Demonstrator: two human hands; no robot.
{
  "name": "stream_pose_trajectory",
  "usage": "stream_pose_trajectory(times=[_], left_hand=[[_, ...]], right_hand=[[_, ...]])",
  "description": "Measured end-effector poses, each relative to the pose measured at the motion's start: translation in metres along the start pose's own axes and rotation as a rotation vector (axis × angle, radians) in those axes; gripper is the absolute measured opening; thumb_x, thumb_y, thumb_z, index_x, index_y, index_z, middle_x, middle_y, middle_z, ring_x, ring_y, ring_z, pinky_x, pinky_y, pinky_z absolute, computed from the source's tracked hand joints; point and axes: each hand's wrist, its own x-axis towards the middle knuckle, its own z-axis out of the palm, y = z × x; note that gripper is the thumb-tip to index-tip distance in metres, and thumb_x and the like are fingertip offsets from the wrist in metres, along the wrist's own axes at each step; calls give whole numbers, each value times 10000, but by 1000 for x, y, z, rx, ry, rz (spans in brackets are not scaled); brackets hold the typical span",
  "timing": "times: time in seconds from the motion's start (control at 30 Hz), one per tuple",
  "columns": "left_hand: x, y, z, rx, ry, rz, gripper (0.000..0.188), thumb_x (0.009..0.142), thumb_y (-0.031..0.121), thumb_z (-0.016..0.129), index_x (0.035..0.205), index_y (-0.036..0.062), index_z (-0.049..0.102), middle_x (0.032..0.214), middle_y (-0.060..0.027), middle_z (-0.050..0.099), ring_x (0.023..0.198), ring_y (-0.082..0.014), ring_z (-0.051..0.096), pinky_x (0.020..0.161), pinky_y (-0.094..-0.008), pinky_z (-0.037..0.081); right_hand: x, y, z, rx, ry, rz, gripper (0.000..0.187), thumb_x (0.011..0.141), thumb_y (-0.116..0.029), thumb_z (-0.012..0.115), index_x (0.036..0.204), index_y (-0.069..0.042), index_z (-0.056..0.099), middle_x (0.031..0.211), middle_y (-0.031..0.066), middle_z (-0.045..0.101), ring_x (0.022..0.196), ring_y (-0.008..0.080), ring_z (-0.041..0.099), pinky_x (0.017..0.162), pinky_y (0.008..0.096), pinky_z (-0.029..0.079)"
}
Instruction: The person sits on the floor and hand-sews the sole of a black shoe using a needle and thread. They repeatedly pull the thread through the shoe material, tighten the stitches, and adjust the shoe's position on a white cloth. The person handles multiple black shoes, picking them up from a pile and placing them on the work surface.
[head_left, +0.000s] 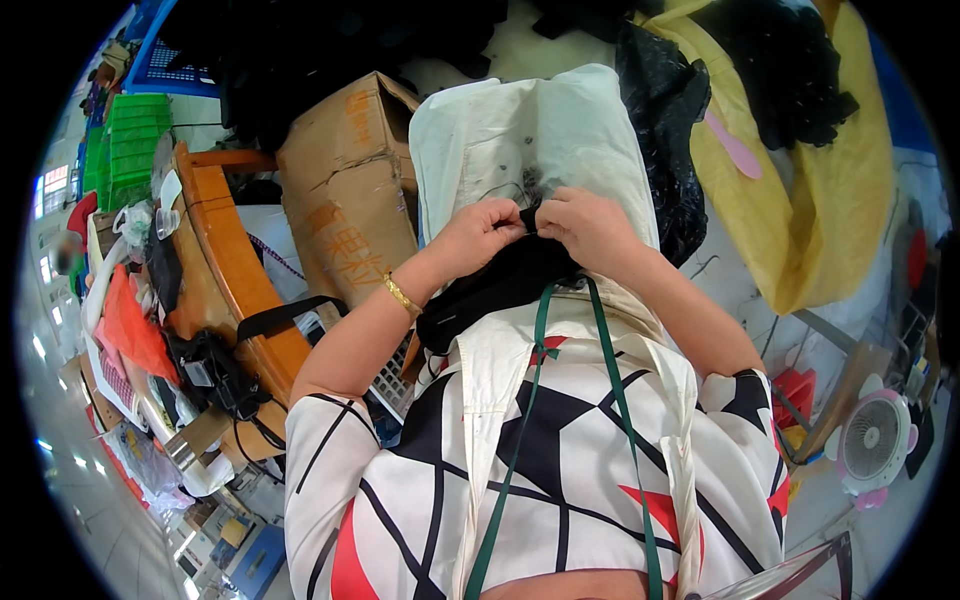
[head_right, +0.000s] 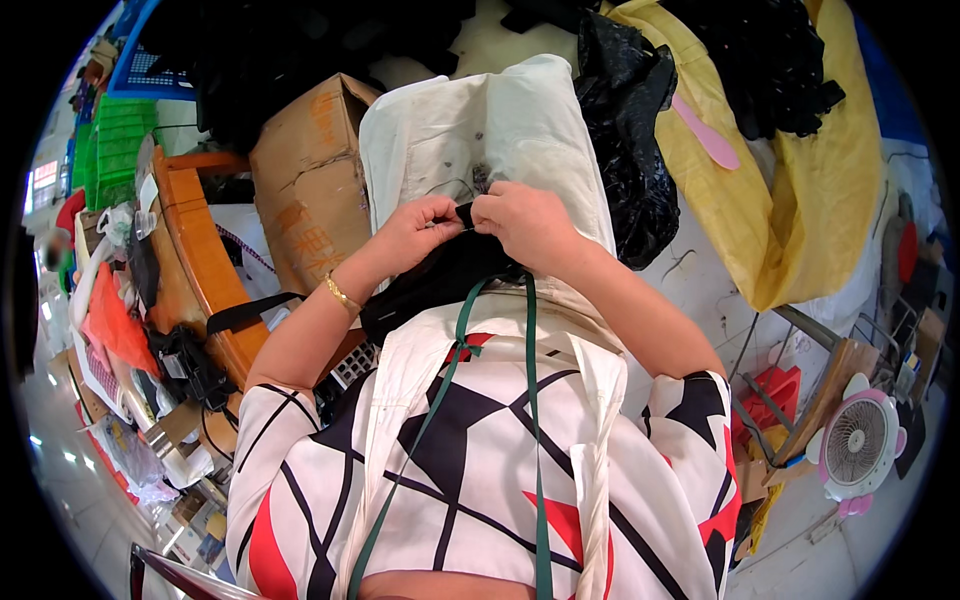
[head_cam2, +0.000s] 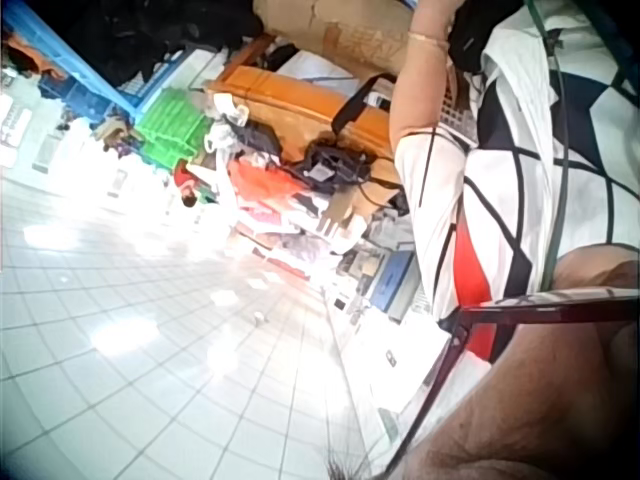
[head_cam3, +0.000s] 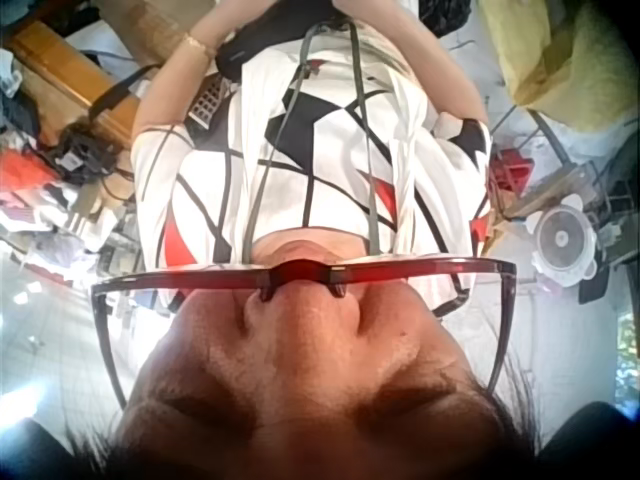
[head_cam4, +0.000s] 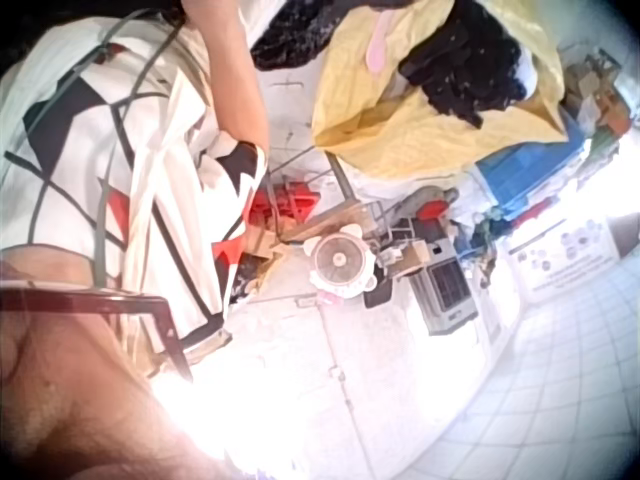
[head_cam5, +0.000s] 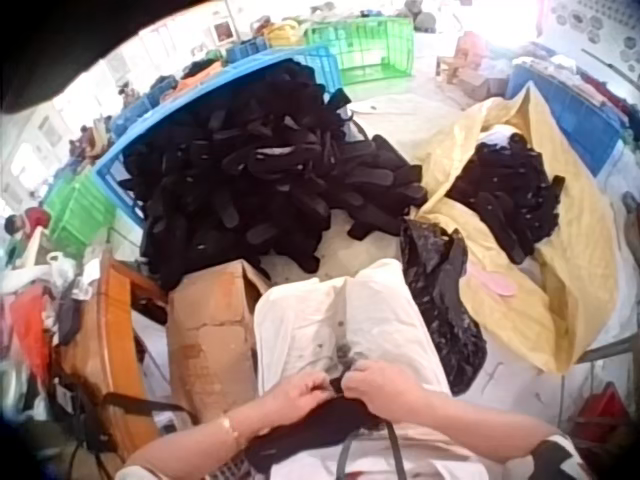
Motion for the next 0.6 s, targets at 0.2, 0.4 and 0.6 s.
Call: stream_pose_trajectory(times=[0.2,0.4,0.6], left_hand=[[2,-12,3,-387,-41,-165,44,889,64,703,904,53,665,864,53,607,802,-33,529,723,-194,446],[2,-10,5,-429,-37,-211,38,888,75,707,898,46,683,858,40,640,798,-35,553,716,-197,456],[-3,-5,4,-432,-44,-208,67,899,106,694,916,45,672,867,31,646,798,-50,558,755,-211,459]], right_hand=[[-1,-1,20,187,129,-87,45,873,-149,650,880,-123,613,844,70,594,756,306,621,635,405,494],[0,-1,22,192,110,-131,50,879,-116,648,894,-99,603,872,68,625,757,306,630,645,387,506],[1,5,6,513,51,46,27,916,-73,569,938,-79,554,820,92,651,741,311,640,679,383,502]])
